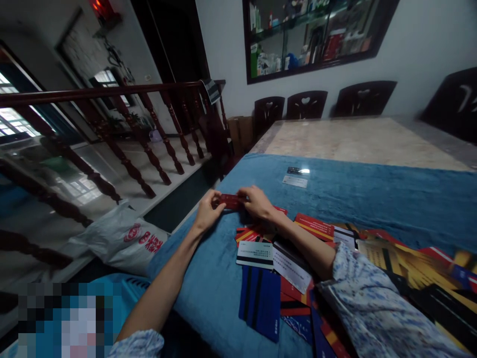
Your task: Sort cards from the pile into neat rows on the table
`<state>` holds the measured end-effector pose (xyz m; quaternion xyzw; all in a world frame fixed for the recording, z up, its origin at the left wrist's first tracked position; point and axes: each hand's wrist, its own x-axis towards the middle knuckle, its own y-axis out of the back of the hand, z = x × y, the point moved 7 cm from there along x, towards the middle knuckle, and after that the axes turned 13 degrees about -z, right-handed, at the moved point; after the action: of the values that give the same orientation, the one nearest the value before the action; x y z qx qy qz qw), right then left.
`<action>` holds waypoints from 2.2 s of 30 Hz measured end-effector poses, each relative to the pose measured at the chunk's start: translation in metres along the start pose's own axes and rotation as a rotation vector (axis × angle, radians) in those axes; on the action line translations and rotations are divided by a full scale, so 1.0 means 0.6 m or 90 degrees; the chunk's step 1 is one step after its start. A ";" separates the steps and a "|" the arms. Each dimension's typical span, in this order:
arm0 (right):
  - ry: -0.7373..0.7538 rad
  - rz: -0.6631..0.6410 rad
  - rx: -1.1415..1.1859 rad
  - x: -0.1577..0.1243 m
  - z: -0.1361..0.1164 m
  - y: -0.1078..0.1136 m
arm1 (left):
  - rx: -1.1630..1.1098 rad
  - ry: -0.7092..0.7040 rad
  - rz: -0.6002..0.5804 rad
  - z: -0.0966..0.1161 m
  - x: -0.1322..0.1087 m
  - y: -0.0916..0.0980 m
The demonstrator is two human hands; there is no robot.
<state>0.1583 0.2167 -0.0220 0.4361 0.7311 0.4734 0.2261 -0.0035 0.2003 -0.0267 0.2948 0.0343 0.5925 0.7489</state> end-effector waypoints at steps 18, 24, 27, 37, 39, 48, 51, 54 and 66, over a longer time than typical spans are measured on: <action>-0.055 -0.165 -0.201 -0.018 -0.015 0.016 | 0.227 -0.002 -0.057 0.015 -0.005 -0.031; -0.050 -0.181 -0.218 -0.019 -0.020 0.015 | 0.112 0.016 -0.049 -0.009 0.004 -0.035; -0.063 -0.174 -0.210 -0.015 -0.021 0.020 | 0.043 0.023 -0.033 -0.016 0.012 -0.032; -0.050 -0.112 -0.256 -0.046 -0.015 0.061 | -0.055 -0.001 -0.061 0.005 0.066 -0.048; -0.065 -0.079 -0.278 -0.057 -0.002 0.070 | -0.052 -0.010 -0.071 0.012 0.081 -0.058; -0.150 0.008 -0.313 -0.105 0.066 0.101 | 0.105 -0.071 -0.176 0.035 0.142 -0.123; -0.172 -0.001 -0.298 -0.117 0.088 0.108 | 0.169 -0.119 -0.235 0.048 0.152 -0.144; -0.194 -0.015 -0.279 -0.127 0.110 0.111 | 0.206 -0.149 -0.299 0.057 0.159 -0.165; -0.230 0.015 -0.199 -0.152 0.182 0.106 | 0.296 -0.195 -0.409 0.059 0.199 -0.239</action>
<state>0.3137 0.2037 -0.0222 0.4821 0.5916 0.4978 0.4121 0.1700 0.2765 -0.0312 0.5147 0.1452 0.2546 0.8058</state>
